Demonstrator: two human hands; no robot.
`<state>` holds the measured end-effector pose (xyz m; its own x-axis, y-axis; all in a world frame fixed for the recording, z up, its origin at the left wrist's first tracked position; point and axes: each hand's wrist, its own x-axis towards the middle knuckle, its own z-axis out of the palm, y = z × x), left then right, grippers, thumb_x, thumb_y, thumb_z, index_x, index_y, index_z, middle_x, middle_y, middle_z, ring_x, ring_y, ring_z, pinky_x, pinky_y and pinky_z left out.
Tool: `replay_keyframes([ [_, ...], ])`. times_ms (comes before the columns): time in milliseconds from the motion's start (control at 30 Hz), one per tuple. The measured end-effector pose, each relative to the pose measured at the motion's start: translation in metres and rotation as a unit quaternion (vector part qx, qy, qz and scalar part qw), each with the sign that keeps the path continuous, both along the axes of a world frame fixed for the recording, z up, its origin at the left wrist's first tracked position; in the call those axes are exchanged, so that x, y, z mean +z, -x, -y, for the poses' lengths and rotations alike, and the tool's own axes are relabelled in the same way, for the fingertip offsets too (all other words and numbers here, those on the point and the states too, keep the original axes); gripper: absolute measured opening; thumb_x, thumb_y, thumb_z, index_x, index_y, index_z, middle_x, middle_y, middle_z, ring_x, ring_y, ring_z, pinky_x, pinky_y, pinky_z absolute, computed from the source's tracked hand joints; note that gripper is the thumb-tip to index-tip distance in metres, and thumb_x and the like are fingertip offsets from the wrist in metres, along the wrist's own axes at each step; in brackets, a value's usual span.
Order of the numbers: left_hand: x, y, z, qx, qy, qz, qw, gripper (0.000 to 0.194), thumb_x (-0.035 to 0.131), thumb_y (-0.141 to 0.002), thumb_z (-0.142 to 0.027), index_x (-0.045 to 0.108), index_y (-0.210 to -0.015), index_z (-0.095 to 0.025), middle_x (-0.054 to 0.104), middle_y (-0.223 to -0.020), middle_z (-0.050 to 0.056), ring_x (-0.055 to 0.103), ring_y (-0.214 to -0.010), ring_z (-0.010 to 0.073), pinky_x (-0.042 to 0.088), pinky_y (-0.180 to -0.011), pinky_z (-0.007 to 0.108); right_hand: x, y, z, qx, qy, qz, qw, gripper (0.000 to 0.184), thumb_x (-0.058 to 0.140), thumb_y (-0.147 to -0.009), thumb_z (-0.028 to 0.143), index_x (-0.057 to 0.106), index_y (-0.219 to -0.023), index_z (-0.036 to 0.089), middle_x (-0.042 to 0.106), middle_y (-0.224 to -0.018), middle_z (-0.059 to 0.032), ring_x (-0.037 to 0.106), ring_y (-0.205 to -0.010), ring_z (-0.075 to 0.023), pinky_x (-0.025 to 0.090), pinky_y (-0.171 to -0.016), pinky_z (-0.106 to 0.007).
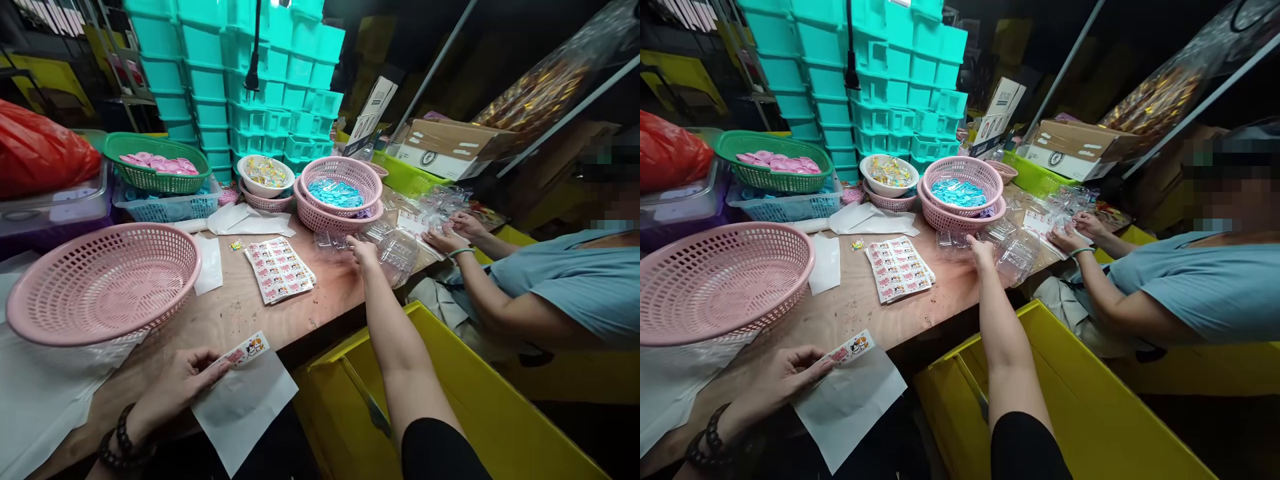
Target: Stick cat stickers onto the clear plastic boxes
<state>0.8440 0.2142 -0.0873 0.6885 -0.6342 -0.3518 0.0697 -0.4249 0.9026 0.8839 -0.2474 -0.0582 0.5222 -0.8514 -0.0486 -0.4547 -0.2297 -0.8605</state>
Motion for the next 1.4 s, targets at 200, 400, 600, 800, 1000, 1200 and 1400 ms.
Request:
replay_keyframes([
  [200,0.001,-0.004,0.006,0.029,0.018,-0.035,0.999,0.049,0.071,-0.074,-0.061,0.078,-0.086,-0.015,0.072,-0.075,0.005,0.057,-0.062,0.0138,0.043,-0.054,0.021,-0.009,0.006,0.003,0.026,-0.215,0.037,0.975,0.025,0.06,-0.095,0.035,0.063,-0.108,0.014,0.066,-0.099,-0.004,0.065,-0.079,-0.0133,0.057,-0.069,-0.03],
  [400,-0.004,-0.005,0.012,0.035,0.05,-0.064,0.996,0.049,0.074,-0.072,-0.061,0.076,-0.083,-0.014,0.072,-0.074,0.005,0.057,-0.06,0.0136,0.044,-0.054,0.021,-0.02,0.021,-0.023,0.074,-0.255,0.105,0.958,0.013,0.059,-0.095,0.026,0.062,-0.09,0.015,0.068,-0.082,-0.0025,0.065,-0.072,-0.0129,0.054,-0.062,-0.026],
  [600,-0.007,-0.003,0.0,0.036,0.073,-0.077,0.994,0.05,0.075,-0.073,-0.059,0.077,-0.094,-0.014,0.076,-0.088,0.009,0.066,-0.075,0.0202,0.052,-0.068,0.027,-0.015,0.03,-0.055,0.136,-0.143,0.129,0.972,0.013,0.057,-0.088,0.029,0.06,-0.079,0.019,0.071,-0.073,-0.0049,0.068,-0.07,-0.0176,0.05,-0.061,-0.029],
  [800,0.006,0.006,-0.019,0.009,0.028,-0.065,0.997,0.049,0.072,-0.074,-0.06,0.078,-0.088,-0.014,0.075,-0.08,0.007,0.062,-0.067,0.0163,0.047,-0.059,0.023,-0.036,0.05,-0.155,0.314,0.055,0.128,0.939,0.013,0.068,-0.081,0.03,0.071,-0.088,0.02,0.074,-0.088,-0.0068,0.064,-0.092,-0.0216,0.04,-0.095,-0.039],
  [1000,0.019,0.015,-0.029,-0.04,0.0,0.043,0.998,0.035,0.067,-0.082,-0.047,0.079,-0.089,-0.015,0.074,-0.083,0.007,0.061,-0.071,0.0158,0.043,-0.059,0.022,-0.074,0.055,-0.237,0.516,0.521,0.003,0.68,0.033,0.042,-0.096,0.011,0.066,-0.118,0.015,0.073,-0.099,-0.0124,0.06,-0.097,-0.0236,0.035,-0.1,-0.044],
  [1200,0.024,0.009,-0.04,-0.025,-0.023,0.067,0.997,0.037,0.062,-0.086,-0.047,0.078,-0.089,-0.014,0.071,-0.072,0.003,0.056,-0.06,0.0117,0.038,-0.054,0.02,-0.059,0.064,-0.236,0.586,0.49,0.011,0.646,0.042,0.046,-0.092,0.011,0.058,-0.133,0.011,0.067,-0.123,-0.0186,0.054,-0.12,-0.0311,0.046,-0.095,-0.047],
  [1400,0.025,0.002,-0.034,-0.087,-0.038,0.11,0.989,0.036,0.059,-0.089,-0.045,0.077,-0.084,-0.014,0.072,-0.069,0.002,0.058,-0.059,0.0106,0.04,-0.057,0.019,-0.012,0.097,-0.247,0.58,0.07,0.047,0.811,0.038,0.059,-0.092,0.036,0.061,-0.127,0.024,0.069,-0.112,-0.0086,0.065,-0.095,-0.0202,0.055,-0.078,-0.033],
])
